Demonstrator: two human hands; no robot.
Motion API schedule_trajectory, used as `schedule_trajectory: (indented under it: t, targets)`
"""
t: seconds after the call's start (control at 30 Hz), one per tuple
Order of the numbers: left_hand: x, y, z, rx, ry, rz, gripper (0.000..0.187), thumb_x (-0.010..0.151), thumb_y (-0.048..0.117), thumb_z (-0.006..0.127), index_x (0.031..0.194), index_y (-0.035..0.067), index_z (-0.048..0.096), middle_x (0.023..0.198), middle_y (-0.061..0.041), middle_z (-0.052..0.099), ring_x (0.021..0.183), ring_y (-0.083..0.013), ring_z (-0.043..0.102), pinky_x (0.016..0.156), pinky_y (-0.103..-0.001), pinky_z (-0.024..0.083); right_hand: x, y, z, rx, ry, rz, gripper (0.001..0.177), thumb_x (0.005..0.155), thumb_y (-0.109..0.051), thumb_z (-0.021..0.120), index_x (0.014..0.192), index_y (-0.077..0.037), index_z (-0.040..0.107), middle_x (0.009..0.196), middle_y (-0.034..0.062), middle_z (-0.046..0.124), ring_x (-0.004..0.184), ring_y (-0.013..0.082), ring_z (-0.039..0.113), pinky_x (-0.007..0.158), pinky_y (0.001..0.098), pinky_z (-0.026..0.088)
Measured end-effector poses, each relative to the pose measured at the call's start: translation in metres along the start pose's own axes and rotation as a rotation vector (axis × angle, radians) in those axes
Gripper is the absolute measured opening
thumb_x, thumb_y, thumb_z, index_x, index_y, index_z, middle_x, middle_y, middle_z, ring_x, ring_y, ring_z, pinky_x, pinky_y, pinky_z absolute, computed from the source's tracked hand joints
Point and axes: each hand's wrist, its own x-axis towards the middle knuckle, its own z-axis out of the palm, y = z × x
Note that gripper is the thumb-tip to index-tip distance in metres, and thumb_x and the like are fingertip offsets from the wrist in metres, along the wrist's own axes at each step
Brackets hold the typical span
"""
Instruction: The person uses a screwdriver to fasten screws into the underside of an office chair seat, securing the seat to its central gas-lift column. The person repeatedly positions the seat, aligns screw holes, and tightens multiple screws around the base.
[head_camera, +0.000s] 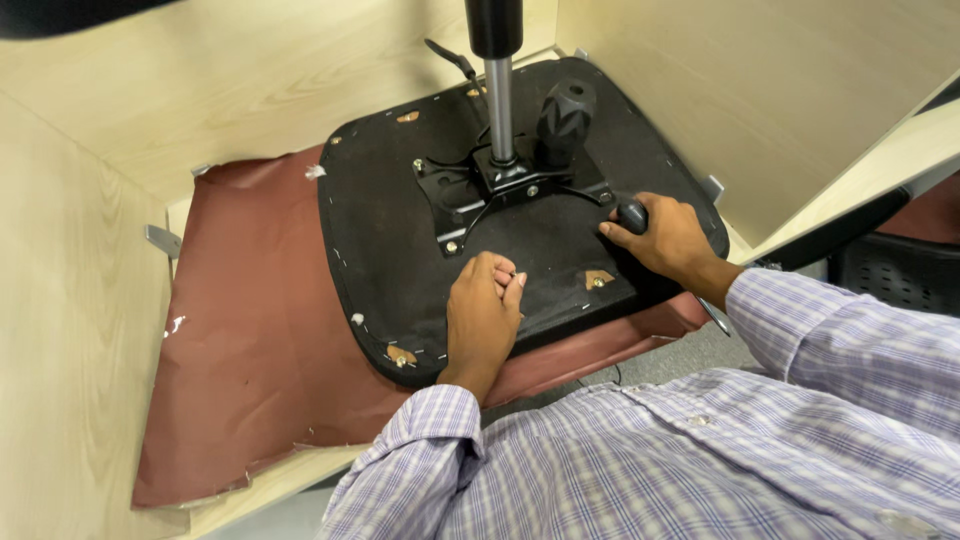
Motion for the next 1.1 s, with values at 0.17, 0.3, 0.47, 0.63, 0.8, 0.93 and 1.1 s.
schedule_trajectory:
  t: [0.17,0.3,0.47,0.63,0.8,0.93,1.1]
  targets:
    - [0.004,-0.001,0.0,0.035,0.008,0.002,0.013,0.09,0.013,0.073,0.099,0.005,0.069,0.089,-0.007,0.067,0.073,-0.0194,0.067,0.069,-0.036,0.056,0.021,0.026,-0.004,0.06,-0.036,0.199,0.043,0.085,-0.044,0.08,0.106,-0.007,0.076,0.095,0.0172,0.078,0.086,0.0302,0.077,0.081,0.0424,0.059]
    - [0.007,0.004,-0.005,0.013,-0.051,-0.088,0.018,0.092,0.016,0.07,0.108,0.008,0.07,0.092,-0.006,0.067,0.075,-0.0177,0.069,0.068,-0.034,0.058,0.042,0.055,-0.002,-0.061,0.096,0.163,0.046,0.088,-0.04,0.082,0.112,-0.001,0.073,0.098,0.0216,0.075,0.089,0.0322,0.074,0.083,0.0425,0.057]
    - [-0.009,0.002,-0.024,0.131,0.101,-0.09,0.031,0.087,0.022,0.075,0.115,0.01,0.068,0.105,-0.006,0.067,0.087,-0.0227,0.066,0.08,-0.041,0.054,0.048,0.086,-0.016,-0.146,0.122,0.207,0.053,0.087,-0.031,0.083,0.122,0.004,0.064,0.094,0.0258,0.072,0.084,0.0358,0.074,0.074,0.0453,0.059]
    - [-0.03,-0.005,-0.051,0.623,0.508,-0.366,0.057,0.079,0.031,0.083,0.128,0.015,0.058,0.134,-0.008,0.054,0.123,-0.0396,0.052,0.091,-0.056,0.044,0.041,0.092,-0.039,0.135,-0.15,0.142,0.057,0.076,-0.039,0.084,0.118,-0.002,0.075,0.095,0.0158,0.078,0.084,0.0326,0.074,0.075,0.0434,0.059]
    - [-0.036,0.006,-0.054,0.338,0.305,-1.099,0.122,0.069,0.049,0.095,0.154,0.01,0.017,0.15,-0.024,0.026,0.132,-0.048,0.044,0.105,-0.058,0.043,0.037,0.099,-0.035,-0.105,0.036,0.151,0.083,0.066,-0.05,0.098,0.121,0.004,0.067,0.107,0.0212,0.073,0.097,0.0313,0.074,0.084,0.0408,0.058]
    - [-0.036,0.018,-0.045,0.151,0.286,-1.177,0.136,0.065,0.04,0.098,0.161,0.016,0.004,0.154,-0.024,0.02,0.134,-0.0482,0.045,0.107,-0.055,0.048,0.052,0.094,-0.021,-0.288,0.097,0.094,0.094,0.059,-0.055,0.103,0.122,0.002,0.065,0.113,0.0269,0.068,0.105,0.0388,0.065,0.086,0.0451,0.054]
    - [-0.037,0.013,-0.046,0.056,0.442,-1.179,0.129,0.066,0.029,0.098,0.161,0.021,0.012,0.155,-0.027,0.017,0.135,-0.048,0.043,0.105,-0.052,0.052,0.061,0.079,-0.025,-0.216,-0.12,0.46,0.092,0.058,-0.059,0.097,0.11,0.011,0.067,0.099,0.0252,0.075,0.089,0.0369,0.074,0.076,0.0462,0.059]
